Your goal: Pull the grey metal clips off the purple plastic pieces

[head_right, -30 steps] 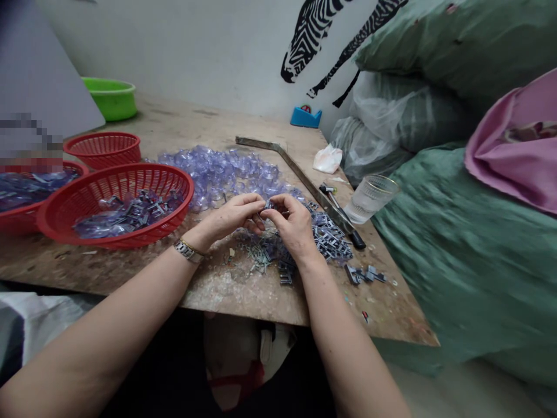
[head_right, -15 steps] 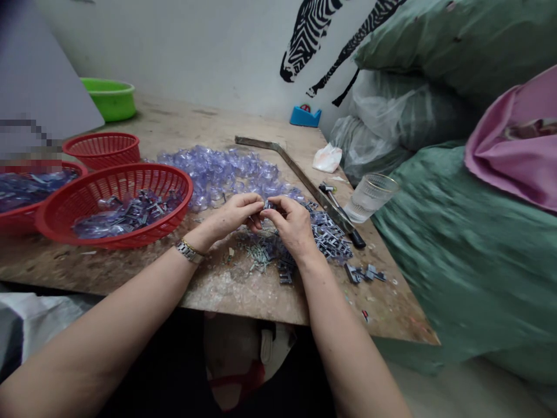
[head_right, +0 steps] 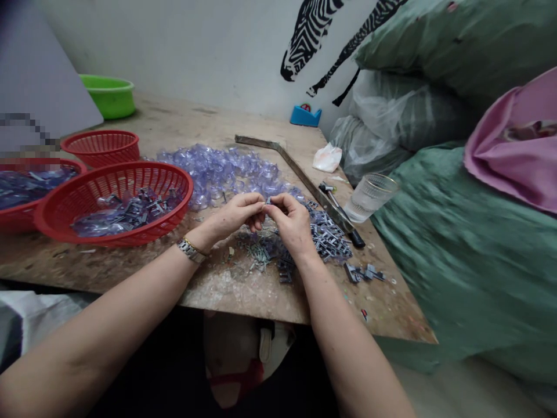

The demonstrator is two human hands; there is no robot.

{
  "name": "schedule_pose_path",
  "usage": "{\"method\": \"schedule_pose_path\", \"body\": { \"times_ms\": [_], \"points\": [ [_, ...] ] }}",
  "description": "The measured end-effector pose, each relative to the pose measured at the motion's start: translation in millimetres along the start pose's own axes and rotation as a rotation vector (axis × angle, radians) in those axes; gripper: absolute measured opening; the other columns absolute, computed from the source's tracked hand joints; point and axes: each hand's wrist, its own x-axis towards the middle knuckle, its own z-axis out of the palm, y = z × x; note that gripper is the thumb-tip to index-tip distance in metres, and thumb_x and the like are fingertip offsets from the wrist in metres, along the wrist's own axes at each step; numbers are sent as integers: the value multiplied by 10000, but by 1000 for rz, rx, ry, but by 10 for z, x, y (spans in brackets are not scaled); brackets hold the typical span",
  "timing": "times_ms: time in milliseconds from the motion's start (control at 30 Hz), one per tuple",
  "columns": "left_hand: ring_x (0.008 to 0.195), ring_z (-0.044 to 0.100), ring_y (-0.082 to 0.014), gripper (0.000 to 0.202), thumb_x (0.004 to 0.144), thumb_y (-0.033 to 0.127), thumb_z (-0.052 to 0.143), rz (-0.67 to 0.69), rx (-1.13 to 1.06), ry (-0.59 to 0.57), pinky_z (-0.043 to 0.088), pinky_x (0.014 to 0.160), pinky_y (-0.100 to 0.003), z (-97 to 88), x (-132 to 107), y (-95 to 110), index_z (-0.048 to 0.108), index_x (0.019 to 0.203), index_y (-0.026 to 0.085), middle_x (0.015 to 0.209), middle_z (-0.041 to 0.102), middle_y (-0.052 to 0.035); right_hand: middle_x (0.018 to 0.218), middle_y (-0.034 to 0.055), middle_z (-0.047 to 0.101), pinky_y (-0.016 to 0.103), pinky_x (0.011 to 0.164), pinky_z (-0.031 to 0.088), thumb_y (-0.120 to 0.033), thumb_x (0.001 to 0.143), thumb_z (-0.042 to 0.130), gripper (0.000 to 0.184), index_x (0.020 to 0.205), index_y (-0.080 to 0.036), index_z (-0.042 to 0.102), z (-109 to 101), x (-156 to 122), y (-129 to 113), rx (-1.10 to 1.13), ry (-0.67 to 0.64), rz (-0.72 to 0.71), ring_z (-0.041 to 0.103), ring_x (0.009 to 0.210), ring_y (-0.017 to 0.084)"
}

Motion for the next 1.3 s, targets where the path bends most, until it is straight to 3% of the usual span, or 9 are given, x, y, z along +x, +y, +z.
{"method": "schedule_pose_path", "body": {
  "times_ms": [333,633,867,1100,1300],
  "points": [
    [470,521,-60,219,922,133,469,19,11,58,434,477,-168,71,56,-64,486,704,154,559,524,36,723,-18,624,283,653,475,-431,684,732,278,792,-191,641,-31,39,60,8,12,17,555,664,132],
    [463,501,-68,242,907,125,469,47,161,106,438,471,-172,12,77,-82,470,667,157,533,496,44,843,32,695,340,763,504,-344,772,634,188,880,-197,680,-48,24,110,-182,13,-132,626,805,191],
    [459,510,-66,246,908,117,454,25,109,72,436,468,-164,28,79,-89,468,665,158,526,505,41,820,32,679,341,787,489,-287,796,595,91,822,-212,640,-47,17,93,-319,43,-264,630,823,201],
    [451,508,-65,239,906,126,465,48,99,23,420,451,-156,-8,46,-56,480,670,154,512,512,37,744,-1,633,310,720,469,-317,791,578,109,788,-210,603,10,0,86,-185,53,-170,585,730,168],
    [456,516,-71,228,907,128,456,32,86,77,434,468,-168,41,67,-80,468,681,161,527,511,39,760,-2,652,313,717,476,-336,737,645,157,828,-209,631,-27,22,94,-144,73,-150,588,715,168]
  ]
}}
